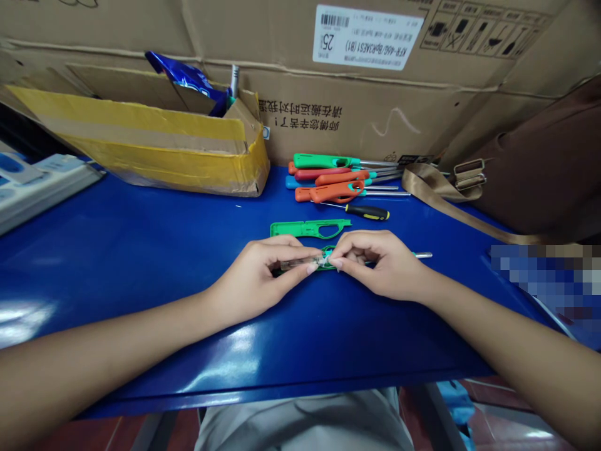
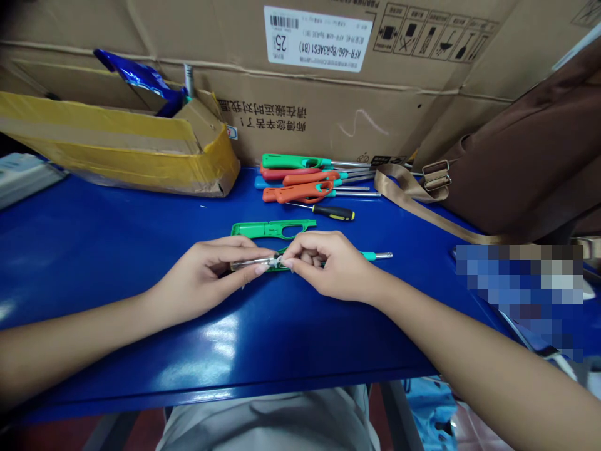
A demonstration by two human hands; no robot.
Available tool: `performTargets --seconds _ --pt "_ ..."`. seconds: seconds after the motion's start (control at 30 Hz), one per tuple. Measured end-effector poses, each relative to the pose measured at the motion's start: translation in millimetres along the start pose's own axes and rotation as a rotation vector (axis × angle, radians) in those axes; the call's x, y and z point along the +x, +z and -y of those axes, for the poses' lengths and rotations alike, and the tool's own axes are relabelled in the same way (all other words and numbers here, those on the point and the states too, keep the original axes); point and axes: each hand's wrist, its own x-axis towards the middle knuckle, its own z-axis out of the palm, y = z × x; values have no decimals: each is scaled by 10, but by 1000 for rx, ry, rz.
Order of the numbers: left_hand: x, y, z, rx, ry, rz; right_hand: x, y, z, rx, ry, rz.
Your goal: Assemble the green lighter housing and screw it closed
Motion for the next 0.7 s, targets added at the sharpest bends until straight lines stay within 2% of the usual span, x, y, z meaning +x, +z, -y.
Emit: performTargets --seconds 0.3,0.5,0.7 --pt "-33 -1 18 61 117 0 -21 25 16 0 20 -14" --pt "-23 12 -6 85 126 -73 23 -43 63 -51 -25 -5" --pt "-9 2 -60 99 128 -129 44 -87 74 8 -48 -20"
